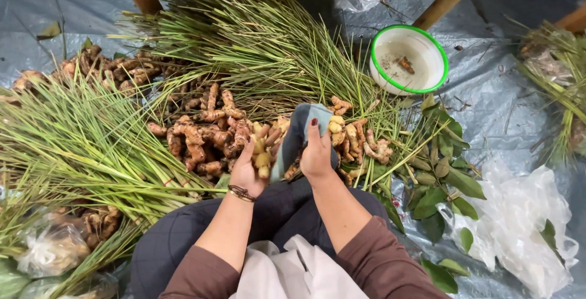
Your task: The person is sitting on the floor and using a small hand tool to trim and clean ginger roots from a large pile.
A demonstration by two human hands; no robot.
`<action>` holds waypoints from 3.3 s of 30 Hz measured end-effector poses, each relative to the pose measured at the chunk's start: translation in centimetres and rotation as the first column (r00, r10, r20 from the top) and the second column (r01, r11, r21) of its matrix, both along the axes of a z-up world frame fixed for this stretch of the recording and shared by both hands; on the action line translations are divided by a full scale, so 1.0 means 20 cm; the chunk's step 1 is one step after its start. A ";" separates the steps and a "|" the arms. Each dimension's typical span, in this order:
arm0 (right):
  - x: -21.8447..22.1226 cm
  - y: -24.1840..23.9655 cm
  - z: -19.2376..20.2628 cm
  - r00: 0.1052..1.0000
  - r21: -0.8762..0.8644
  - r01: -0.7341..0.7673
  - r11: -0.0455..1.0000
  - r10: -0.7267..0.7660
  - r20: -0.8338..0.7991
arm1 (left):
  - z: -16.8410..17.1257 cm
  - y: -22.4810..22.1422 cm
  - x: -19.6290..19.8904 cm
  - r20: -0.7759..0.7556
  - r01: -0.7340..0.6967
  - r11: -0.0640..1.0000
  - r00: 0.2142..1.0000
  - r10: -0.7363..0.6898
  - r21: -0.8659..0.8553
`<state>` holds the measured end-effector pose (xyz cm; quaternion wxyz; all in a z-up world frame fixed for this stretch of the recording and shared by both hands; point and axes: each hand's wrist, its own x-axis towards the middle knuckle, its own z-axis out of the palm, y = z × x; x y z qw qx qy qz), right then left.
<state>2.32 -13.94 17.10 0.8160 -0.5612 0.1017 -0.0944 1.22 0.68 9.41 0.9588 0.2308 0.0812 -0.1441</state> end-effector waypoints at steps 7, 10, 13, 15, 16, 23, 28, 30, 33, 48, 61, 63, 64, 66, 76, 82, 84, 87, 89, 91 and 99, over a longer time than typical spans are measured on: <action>-0.07 0.21 -0.09 0.931 0.435 0.038 0.899 0.126 -0.342 | -0.43 -0.05 0.10 0.344 0.363 0.880 0.904 -0.253 -0.307; -0.03 0.22 -0.19 0.982 -0.110 -0.185 0.977 0.188 0.018 | 0.11 -0.02 0.02 -0.135 0.022 0.997 0.990 -0.032 -0.074; 0.08 0.17 -0.33 0.853 -0.655 -0.137 0.743 0.425 0.303 | -0.13 -0.01 0.14 -0.221 -0.204 0.972 0.960 0.174 -0.119; 0.18 0.10 -0.49 0.944 -0.296 -0.286 0.912 0.215 -0.250 | -0.51 0.01 0.32 -0.289 -0.183 0.983 0.939 0.185 0.034; 0.18 0.09 -0.47 0.946 -0.291 -0.278 0.915 0.209 -0.248 | -0.34 -0.01 0.31 -0.287 -0.175 0.984 0.941 0.179 0.039; -0.03 0.05 -0.16 0.963 -0.424 -0.167 0.890 0.239 0.122 | 0.46 -0.15 0.06 -0.261 -0.093 0.950 0.949 0.176 0.299; -0.11 0.05 -0.04 0.914 -0.622 -0.082 0.779 0.308 0.264 | 0.41 -0.16 -0.11 0.018 -0.039 0.652 0.999 0.039 0.757; -0.10 0.04 -0.07 0.935 -0.662 -0.013 0.749 0.243 0.257 | 0.39 -0.16 -0.16 0.149 -0.103 0.297 0.979 -0.139 0.949; -0.02 -0.02 -0.13 0.980 -0.692 -0.010 0.722 0.145 0.138 | 0.31 -0.20 -0.15 -0.071 0.059 0.524 0.997 0.002 0.850; -0.31 0.09 -0.03 0.933 -0.779 -0.151 0.609 0.349 0.092 | -0.29 0.03 -0.13 0.068 -0.024 0.156 0.957 -0.282 0.987; 0.00 -0.01 -0.11 0.933 -0.295 -0.268 0.917 0.170 -0.318 | 0.17 0.02 -0.11 -0.068 -0.103 0.601 0.965 0.255 0.792; -0.02 0.03 -0.30 0.944 -0.510 -0.132 0.850 0.264 0.196 | 0.17 0.02 -0.10 -0.090 -0.026 0.538 0.978 0.188 0.843; -0.07 0.08 -0.28 0.944 -0.510 -0.134 0.850 0.265 0.194 | -0.05 0.02 -0.07 -0.092 -0.025 0.538 0.978 0.190 0.842; -0.17 0.17 -0.24 0.824 -0.808 -0.244 0.536 0.554 0.119 | -0.50 0.02 0.00 -0.153 -0.144 0.728 0.933 0.326 0.670; -0.03 0.10 -0.47 0.953 -0.683 -0.203 0.701 0.301 0.026 | -0.11 -0.06 -0.13 0.156 -0.187 0.282 0.980 0.127 0.941; 0.03 0.02 -0.21 0.919 0.011 -0.155 0.988 0.148 -0.365 | -0.33 -0.01 -0.04 0.197 -0.322 0.581 0.943 0.269 0.747; -0.07 0.09 -0.04 0.926 -0.305 -0.359 0.882 0.295 -0.237 | -0.54 0.04 0.01 0.136 -0.285 0.470 0.936 0.326 0.835; -0.19 0.17 -0.20 0.855 -0.697 -0.400 0.595 0.516 -0.050 | -0.22 0.00 -0.06 0.163 -0.194 0.194 0.973 0.165 0.962; -0.18 0.20 -0.27 0.875 -0.606 -0.355 0.712 0.481 0.053 | -0.18 0.00 -0.09 0.281 -0.308 0.206 0.948 0.148 0.929; -0.18 0.21 -0.32 0.891 -0.498 -0.308 0.811 0.429 0.148 | -0.18 0.00 -0.10 0.394 -0.415 0.222 0.910 0.133 0.882; 0.02 0.04 -0.50 0.979 -0.017 -0.140 0.990 0.136 -0.150 | -0.11 -0.06 -0.15 0.265 -0.222 0.301 0.958 -0.109 0.927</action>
